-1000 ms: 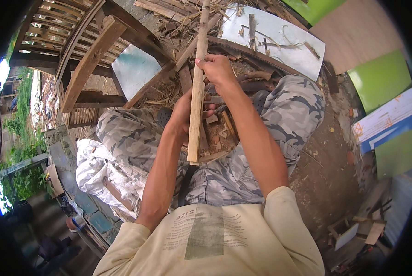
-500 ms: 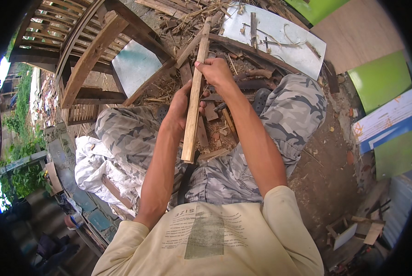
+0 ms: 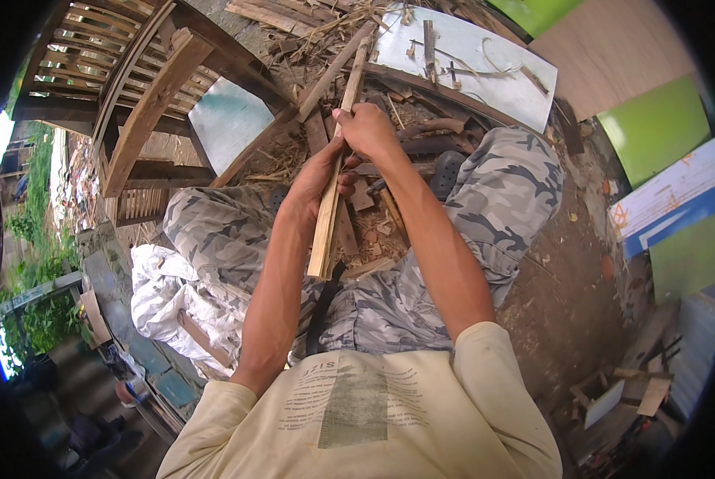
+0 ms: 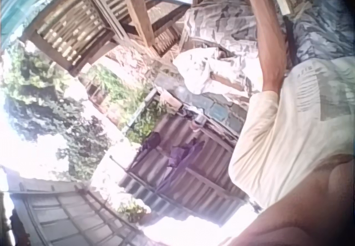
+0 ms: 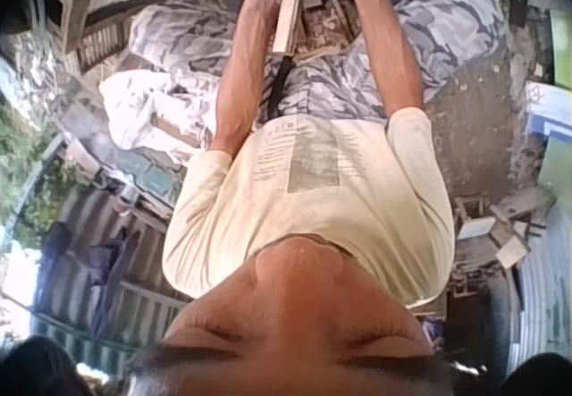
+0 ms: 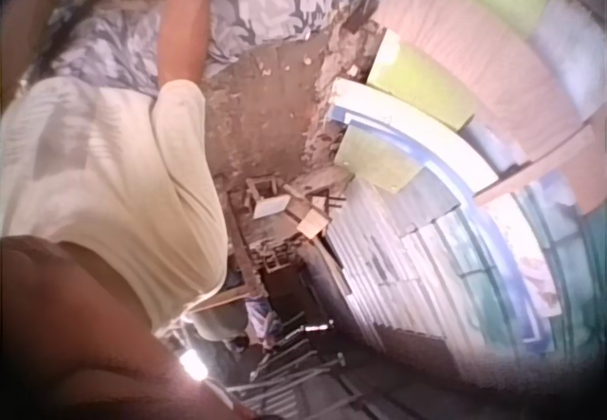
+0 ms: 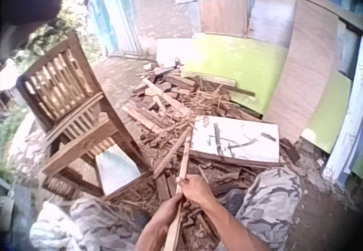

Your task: The person uses a metal pry bar to remove a wooden slat from a wooden chair. They repeatedly insert the tool under the slat and lever it upward to detach it from the chair frame.

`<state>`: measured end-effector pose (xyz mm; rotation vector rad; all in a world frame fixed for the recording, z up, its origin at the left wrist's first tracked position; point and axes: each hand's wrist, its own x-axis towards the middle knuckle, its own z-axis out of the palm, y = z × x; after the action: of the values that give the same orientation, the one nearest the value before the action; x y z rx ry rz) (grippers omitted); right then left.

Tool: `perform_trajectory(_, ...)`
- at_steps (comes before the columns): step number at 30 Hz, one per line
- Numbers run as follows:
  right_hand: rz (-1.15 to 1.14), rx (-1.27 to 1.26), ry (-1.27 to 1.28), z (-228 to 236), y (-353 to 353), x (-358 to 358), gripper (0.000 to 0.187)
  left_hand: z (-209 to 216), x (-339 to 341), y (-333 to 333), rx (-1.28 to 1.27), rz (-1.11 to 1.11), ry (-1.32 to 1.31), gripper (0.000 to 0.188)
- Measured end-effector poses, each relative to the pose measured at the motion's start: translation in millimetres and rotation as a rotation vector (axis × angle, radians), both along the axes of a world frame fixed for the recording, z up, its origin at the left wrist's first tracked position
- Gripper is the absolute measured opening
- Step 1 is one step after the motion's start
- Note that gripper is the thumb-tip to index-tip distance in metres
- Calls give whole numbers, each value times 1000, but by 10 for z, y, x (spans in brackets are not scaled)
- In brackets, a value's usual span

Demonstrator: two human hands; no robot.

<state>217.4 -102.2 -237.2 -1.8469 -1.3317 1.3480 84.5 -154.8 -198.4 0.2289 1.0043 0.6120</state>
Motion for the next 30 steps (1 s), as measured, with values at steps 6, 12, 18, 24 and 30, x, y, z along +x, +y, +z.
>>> perform_trajectory(6, -16, 70, -106, 205, -65, 11, 45, -64, 9, -15, 119, -16, 141, 27)
perform_trajectory(12, -42, 110, -75, 109, -82, 36, 50, 9, 183, -128, 313, -105, 432, 28)
perform_trajectory(18, -53, 44, -80, 198, -81, 52, 42, 30, 175, -142, 247, -62, 325, 28)
perform_trajectory(24, -153, 52, 96, -39, -37, 80, 37, 61, 162, -106, 86, 18, 237, 38)
perform_trajectory(30, -136, 32, 11, 95, -64, 58, 34, 35, 152, -44, 47, 5, 197, 43)
